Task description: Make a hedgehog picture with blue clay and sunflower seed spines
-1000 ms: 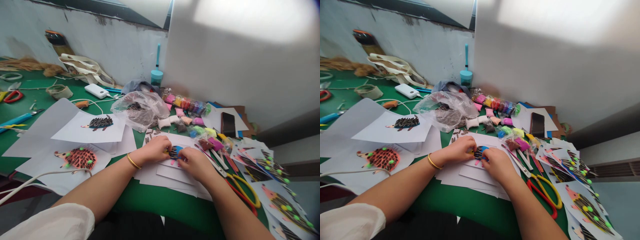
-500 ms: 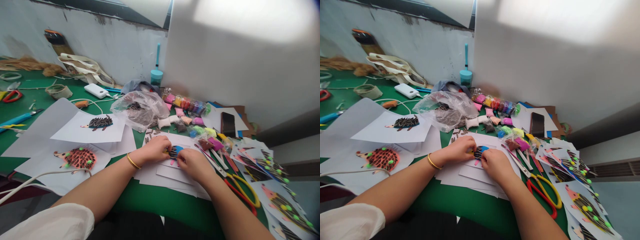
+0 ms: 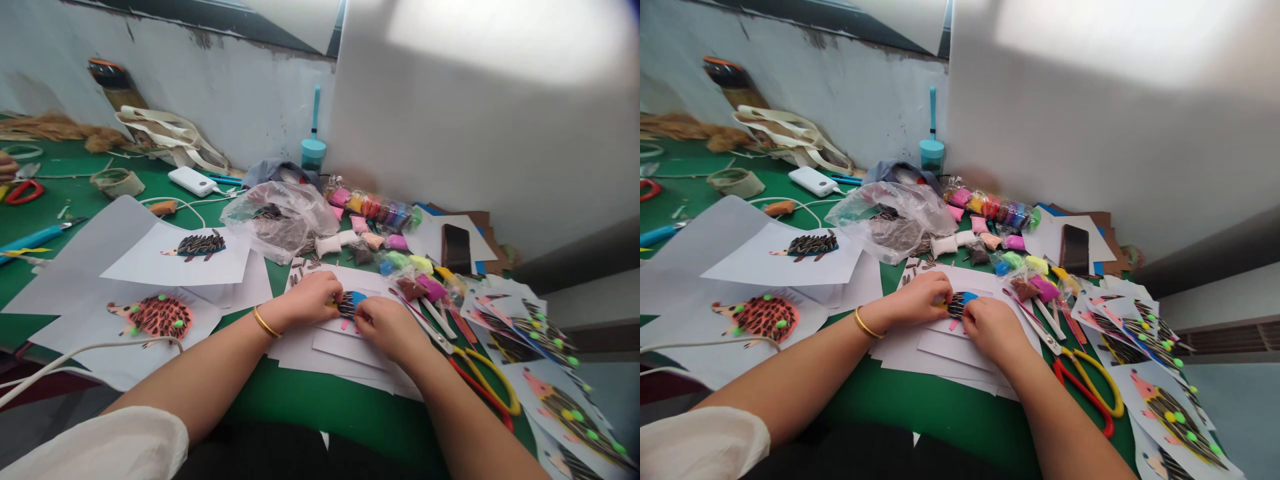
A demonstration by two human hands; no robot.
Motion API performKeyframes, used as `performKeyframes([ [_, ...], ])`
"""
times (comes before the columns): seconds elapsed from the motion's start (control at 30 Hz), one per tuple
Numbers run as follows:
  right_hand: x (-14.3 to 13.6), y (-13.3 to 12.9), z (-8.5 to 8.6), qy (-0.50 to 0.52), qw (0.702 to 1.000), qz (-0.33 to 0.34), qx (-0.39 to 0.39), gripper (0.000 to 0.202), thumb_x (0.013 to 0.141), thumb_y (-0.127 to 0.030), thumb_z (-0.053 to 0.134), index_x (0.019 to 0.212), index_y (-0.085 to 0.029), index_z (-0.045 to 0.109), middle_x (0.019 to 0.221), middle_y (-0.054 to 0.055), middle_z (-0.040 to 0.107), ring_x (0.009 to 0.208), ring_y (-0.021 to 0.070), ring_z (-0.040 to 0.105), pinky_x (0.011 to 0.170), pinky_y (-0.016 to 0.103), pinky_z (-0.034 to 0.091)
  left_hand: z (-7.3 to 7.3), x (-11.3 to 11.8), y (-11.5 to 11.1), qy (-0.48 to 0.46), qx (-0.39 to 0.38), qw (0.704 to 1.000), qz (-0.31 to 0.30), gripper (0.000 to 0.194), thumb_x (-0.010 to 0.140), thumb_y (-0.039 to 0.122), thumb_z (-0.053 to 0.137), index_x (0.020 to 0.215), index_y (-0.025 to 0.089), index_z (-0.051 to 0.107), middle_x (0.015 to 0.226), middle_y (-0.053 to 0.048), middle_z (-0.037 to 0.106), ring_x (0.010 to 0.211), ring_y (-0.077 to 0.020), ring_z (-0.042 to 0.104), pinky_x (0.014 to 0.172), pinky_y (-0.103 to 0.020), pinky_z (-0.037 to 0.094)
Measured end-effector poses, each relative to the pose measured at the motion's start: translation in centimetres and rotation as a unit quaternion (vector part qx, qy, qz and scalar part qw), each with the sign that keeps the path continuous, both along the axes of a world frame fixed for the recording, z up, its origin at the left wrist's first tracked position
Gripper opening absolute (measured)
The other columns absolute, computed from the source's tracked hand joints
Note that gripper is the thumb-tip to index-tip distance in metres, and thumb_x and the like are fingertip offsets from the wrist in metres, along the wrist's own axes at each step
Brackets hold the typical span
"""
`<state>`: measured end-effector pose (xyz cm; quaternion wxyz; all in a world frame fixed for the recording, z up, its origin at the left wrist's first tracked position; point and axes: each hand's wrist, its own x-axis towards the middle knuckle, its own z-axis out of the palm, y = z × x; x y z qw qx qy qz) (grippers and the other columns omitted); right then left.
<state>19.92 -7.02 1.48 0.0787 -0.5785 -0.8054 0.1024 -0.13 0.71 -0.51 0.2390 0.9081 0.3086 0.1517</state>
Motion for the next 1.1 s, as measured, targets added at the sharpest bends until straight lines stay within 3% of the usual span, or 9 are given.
performKeyframes([
  [0.23, 0.9, 0.1, 0.9, 0.030, 0.999, -0.031, -0.009, 0.013, 0.087, -0.027, 0.060, 0.078, -0.021, 0.067, 0.076, 0.002, 0.067, 0.073, 0.0169, 0.059, 0.065, 0.027, 0.037, -0.1, 0.0, 0.1, -0.003, 0.000, 1.000, -0.003, 0.016, 0.073, 0.028, 0.075, 0.085, 0.021, 0.067, 0.095, -0.003, 0.062, 0.094, -0.0206, 0.058, 0.084, -0.031, 0.043],
  [0.37, 3.6, 1.1, 1.3, -0.015, 0.988, -0.143, 0.057, 0.021, 0.091, -0.031, 0.052, 0.080, -0.021, 0.067, 0.081, 0.003, 0.069, 0.076, 0.0190, 0.059, 0.061, 0.029, 0.035, 0.2, 0.0, 0.1, -0.003, -0.005, 1.000, -0.005, 0.017, 0.073, 0.028, 0.075, 0.085, 0.021, 0.067, 0.094, -0.004, 0.062, 0.092, -0.0205, 0.058, 0.083, -0.031, 0.043],
  [0.47, 5.7, 1.9, 0.9, -0.061, 0.976, -0.203, 0.045, 0.022, 0.092, -0.030, 0.050, 0.088, -0.022, 0.071, 0.090, 0.004, 0.071, 0.082, 0.0211, 0.061, 0.061, 0.030, 0.035, 0.3, -0.1, 0.1, -0.008, -0.007, 1.000, -0.004, 0.016, 0.076, 0.030, 0.073, 0.086, 0.020, 0.067, 0.094, -0.004, 0.062, 0.092, -0.0205, 0.058, 0.083, -0.031, 0.044],
  [0.67, 6.8, 2.6, -0.6, -0.103, 0.978, -0.169, 0.063, 0.022, 0.091, -0.027, 0.054, 0.098, -0.022, 0.074, 0.111, 0.006, 0.070, 0.098, 0.0234, 0.062, 0.066, 0.031, 0.038, 0.4, -0.1, 0.2, -0.019, -0.003, 1.000, 0.002, 0.011, 0.085, 0.023, 0.061, 0.094, 0.018, 0.066, 0.097, -0.005, 0.066, 0.096, -0.0204, 0.059, 0.087, -0.032, 0.045],
  [0.83, 6.9, 3.2, -1.3, -0.140, 0.974, -0.163, 0.078, 0.023, 0.091, -0.028, 0.053, 0.086, -0.022, 0.075, 0.106, 0.006, 0.071, 0.093, 0.0225, 0.062, 0.065, 0.032, 0.038, 0.4, 0.0, 0.2, -0.021, 0.001, 1.000, 0.016, 0.016, 0.089, 0.020, 0.055, 0.098, 0.018, 0.067, 0.099, -0.005, 0.070, 0.094, -0.0199, 0.061, 0.084, -0.031, 0.047],
  [1.1, 6.2, 3.5, -2.0, -0.149, 0.972, -0.144, 0.113, 0.019, 0.090, -0.026, 0.055, 0.090, -0.021, 0.073, 0.098, 0.008, 0.069, 0.093, 0.0244, 0.061, 0.067, 0.033, 0.038, 0.1, 0.2, 0.2, -0.010, 0.015, 0.999, 0.035, 0.027, 0.090, 0.014, 0.049, 0.105, 0.021, 0.070, 0.101, -0.004, 0.073, 0.095, -0.0206, 0.064, 0.086, -0.033, 0.048],
])
